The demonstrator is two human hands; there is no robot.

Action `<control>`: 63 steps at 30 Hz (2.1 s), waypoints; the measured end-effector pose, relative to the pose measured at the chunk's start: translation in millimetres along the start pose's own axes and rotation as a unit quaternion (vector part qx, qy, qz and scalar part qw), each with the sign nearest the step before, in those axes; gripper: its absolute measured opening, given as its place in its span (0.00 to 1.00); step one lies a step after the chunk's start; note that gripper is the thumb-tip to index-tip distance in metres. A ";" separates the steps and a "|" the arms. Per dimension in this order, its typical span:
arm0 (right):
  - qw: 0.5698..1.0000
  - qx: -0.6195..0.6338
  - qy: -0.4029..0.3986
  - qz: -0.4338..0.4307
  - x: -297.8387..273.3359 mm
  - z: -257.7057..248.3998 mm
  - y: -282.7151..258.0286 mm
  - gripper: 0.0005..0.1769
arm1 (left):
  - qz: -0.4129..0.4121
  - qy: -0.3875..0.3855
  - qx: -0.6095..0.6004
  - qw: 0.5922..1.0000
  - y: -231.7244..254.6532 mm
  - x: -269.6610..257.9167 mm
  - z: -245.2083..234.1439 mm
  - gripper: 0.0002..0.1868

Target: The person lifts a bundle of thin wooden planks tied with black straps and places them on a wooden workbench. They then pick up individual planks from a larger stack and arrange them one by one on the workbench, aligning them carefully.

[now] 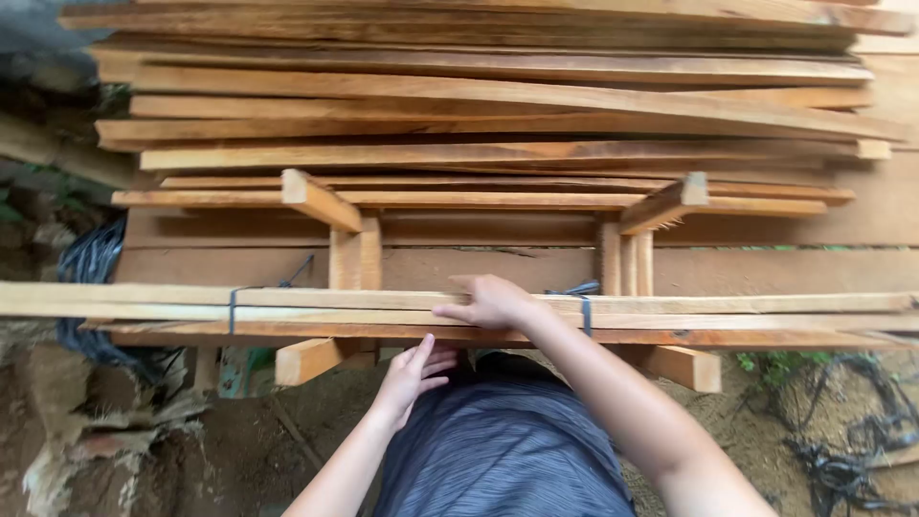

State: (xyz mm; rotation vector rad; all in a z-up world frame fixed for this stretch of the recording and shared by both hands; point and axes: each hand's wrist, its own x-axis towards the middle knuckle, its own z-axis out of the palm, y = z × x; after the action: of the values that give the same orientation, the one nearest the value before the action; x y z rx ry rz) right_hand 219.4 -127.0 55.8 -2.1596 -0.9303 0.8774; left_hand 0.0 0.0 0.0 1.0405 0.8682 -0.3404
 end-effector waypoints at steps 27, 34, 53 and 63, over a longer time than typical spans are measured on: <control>0.899 0.043 -0.399 0.176 86.2 45.5 -13.9 0.67 | -0.010 0.035 -0.388 0.921 25.1 31.3 -19.9 0.52; 0.918 0.048 -0.338 0.204 86.8 27.4 53.3 0.60 | -0.038 0.026 -0.335 0.941 34.9 18.8 -18.1 0.59; 0.836 -0.016 -0.463 0.295 92.3 43.5 112.1 0.60 | -0.044 0.059 -0.324 0.943 13.2 29.3 -18.5 0.46; 0.788 0.074 -0.520 0.321 92.8 51.8 119.3 0.62 | -0.052 0.072 -0.330 0.940 10.8 30.2 -17.1 0.47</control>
State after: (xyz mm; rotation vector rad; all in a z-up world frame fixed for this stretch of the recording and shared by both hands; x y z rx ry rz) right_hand 273.3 -106.8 -93.2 -1.7479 -0.4731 2.5305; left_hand 17.9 24.3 -20.2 0.3968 1.0727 -0.0425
